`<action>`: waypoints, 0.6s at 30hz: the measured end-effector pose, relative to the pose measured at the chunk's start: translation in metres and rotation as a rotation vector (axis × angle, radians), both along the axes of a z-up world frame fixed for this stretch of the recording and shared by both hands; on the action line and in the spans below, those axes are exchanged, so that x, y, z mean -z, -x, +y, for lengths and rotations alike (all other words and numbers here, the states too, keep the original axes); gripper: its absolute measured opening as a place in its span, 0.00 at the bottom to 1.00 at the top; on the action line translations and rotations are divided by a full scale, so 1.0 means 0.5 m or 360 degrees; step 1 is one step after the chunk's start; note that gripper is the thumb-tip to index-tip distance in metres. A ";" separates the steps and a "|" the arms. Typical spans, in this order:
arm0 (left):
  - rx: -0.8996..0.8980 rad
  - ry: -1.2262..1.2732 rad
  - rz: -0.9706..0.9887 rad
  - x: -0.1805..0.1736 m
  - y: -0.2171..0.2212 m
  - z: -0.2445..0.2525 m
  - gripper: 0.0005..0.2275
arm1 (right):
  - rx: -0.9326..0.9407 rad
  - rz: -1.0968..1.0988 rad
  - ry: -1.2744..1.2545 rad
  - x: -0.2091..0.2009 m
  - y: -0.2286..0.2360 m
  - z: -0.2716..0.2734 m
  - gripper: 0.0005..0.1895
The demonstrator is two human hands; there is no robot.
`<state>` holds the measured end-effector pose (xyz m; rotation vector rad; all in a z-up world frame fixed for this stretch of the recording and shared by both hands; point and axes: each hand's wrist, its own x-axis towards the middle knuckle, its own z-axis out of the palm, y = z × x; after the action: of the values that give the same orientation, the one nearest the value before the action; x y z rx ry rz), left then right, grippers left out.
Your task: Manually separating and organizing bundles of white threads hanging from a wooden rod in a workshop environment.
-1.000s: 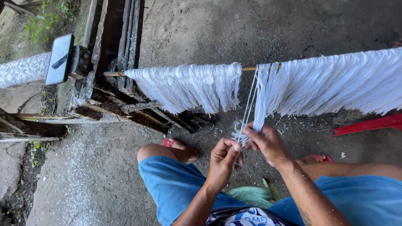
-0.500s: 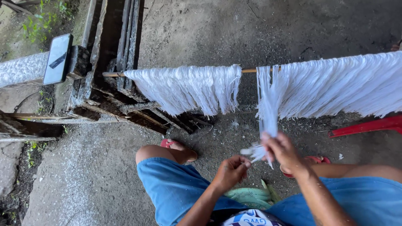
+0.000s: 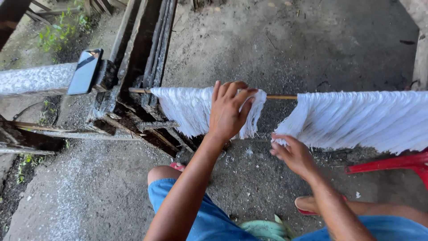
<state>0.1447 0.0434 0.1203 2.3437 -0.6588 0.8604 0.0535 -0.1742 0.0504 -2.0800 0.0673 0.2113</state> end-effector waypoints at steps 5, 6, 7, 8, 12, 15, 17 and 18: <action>-0.0024 -0.0178 0.0099 0.040 -0.046 -0.003 0.10 | 0.0432 -0.0415 -0.0641 -0.029 -0.127 0.106 0.20; -0.0067 -0.0218 0.0089 0.044 -0.043 -0.004 0.10 | 0.0496 -0.0432 -0.0696 -0.018 -0.149 0.115 0.18; -0.0065 -0.0213 0.0089 0.051 -0.047 -0.003 0.10 | 0.0497 -0.0434 -0.0691 -0.010 -0.149 0.098 0.18; -0.0076 -0.0222 0.0081 0.058 -0.051 -0.002 0.09 | 0.0479 -0.0526 -0.0652 -0.003 -0.151 0.081 0.16; -0.0058 -0.0181 0.0156 0.074 -0.061 -0.002 0.08 | 0.0610 -0.0641 -0.0565 -0.005 -0.143 0.025 0.13; -0.0095 -0.0190 0.0202 0.057 -0.053 -0.012 0.10 | 0.0516 -0.0560 -0.0836 -0.053 -0.134 0.055 0.17; -0.0123 -0.0194 0.0182 0.048 -0.049 -0.021 0.13 | 0.0410 -0.0522 -0.0883 -0.067 -0.135 0.076 0.20; -0.0152 -0.0195 0.0174 0.045 -0.045 -0.024 0.17 | 0.0303 -0.0473 -0.0922 -0.073 -0.134 0.088 0.23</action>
<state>0.1671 0.0314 0.0976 2.5299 -0.5725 0.7453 0.1204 -0.1303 0.0869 -1.4961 0.0193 -0.1806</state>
